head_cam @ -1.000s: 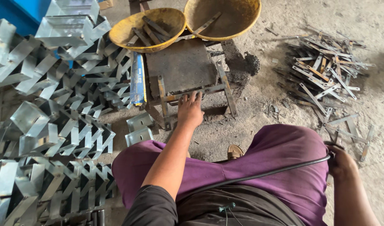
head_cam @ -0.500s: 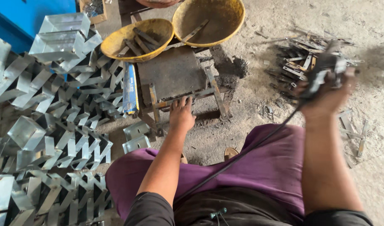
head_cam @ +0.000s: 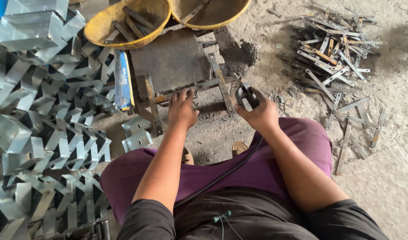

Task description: The person welds metal strips onto a rectangular frame using an arc welder. They place the strips by hand, apply the welding rod to create joints, and then move the finished assembly aside to pick up new metal components.

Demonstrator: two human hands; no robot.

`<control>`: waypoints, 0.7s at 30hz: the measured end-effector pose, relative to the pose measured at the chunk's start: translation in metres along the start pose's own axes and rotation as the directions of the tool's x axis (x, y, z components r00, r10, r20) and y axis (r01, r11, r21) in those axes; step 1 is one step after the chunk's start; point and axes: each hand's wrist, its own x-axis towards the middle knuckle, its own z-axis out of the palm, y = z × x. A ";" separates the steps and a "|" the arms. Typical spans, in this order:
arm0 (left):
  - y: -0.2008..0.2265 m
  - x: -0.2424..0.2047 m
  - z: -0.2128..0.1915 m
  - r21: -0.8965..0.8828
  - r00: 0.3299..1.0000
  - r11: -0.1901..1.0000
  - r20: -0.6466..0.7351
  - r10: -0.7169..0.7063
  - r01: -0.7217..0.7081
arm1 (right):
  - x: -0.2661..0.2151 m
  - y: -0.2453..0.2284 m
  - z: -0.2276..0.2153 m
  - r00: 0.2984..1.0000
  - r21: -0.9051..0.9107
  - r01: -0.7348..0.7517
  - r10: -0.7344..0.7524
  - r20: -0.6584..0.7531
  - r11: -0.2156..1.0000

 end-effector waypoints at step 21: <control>0.001 0.004 -0.003 0.028 1.000 1.000 -0.026 0.007 -0.006 | 0.007 0.006 0.022 0.987 0.086 0.156 -0.150 -0.063 0.984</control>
